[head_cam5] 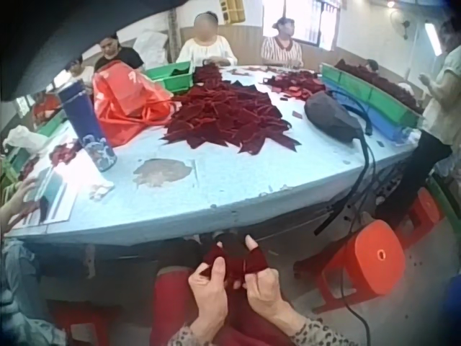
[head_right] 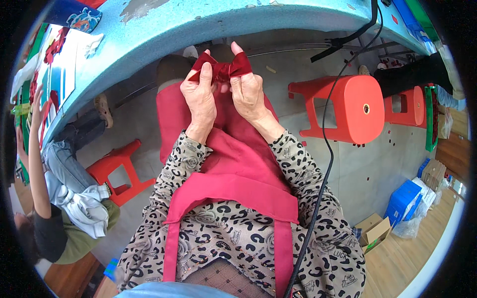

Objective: Assembling and tying pieces of red fabric into decorative bows.

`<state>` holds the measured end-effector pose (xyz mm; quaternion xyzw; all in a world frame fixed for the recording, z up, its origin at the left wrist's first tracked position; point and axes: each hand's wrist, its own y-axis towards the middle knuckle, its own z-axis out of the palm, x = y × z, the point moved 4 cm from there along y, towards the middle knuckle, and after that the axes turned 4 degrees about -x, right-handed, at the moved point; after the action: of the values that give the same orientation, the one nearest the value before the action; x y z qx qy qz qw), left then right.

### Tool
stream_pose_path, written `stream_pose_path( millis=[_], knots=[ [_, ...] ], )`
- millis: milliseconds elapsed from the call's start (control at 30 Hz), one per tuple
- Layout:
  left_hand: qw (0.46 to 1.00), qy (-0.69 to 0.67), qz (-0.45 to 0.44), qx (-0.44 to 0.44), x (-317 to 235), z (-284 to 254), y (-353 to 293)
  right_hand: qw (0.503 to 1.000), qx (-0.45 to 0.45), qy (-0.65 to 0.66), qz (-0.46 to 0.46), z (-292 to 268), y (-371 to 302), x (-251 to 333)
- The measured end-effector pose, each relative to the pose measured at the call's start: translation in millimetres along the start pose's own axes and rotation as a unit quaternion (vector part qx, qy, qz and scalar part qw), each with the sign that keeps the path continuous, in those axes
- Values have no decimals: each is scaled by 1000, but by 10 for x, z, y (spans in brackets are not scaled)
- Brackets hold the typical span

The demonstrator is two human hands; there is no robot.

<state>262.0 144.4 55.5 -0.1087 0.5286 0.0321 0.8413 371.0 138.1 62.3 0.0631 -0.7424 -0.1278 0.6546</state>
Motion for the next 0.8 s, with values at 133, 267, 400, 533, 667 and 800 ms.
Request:
stream_pose_path(
  millis=[133, 267, 400, 533, 667, 800],
  knots=[
    [999, 7, 38, 31, 57, -55, 40, 999, -3, -43, -27, -5, 15, -74],
    [995, 56, 61, 49, 106, -22, 28, 997, 22, -69, -23, -139, 25, -142],
    [997, 61, 43, 30, 311, 117, -36, 983, 9, -184, -22, -348, 4, -280],
    [973, 211, 96, 10, 633, 216, 11, 961, -9, -275, -21, -580, -21, -420],
    [953, 267, 143, -31, 806, 238, 80, 953, 0, -302, -22, -674, 19, -459],
    [969, 226, 95, -14, 827, 214, 140, 946, -3, -325, -5, -646, 103, -488]
  ],
)
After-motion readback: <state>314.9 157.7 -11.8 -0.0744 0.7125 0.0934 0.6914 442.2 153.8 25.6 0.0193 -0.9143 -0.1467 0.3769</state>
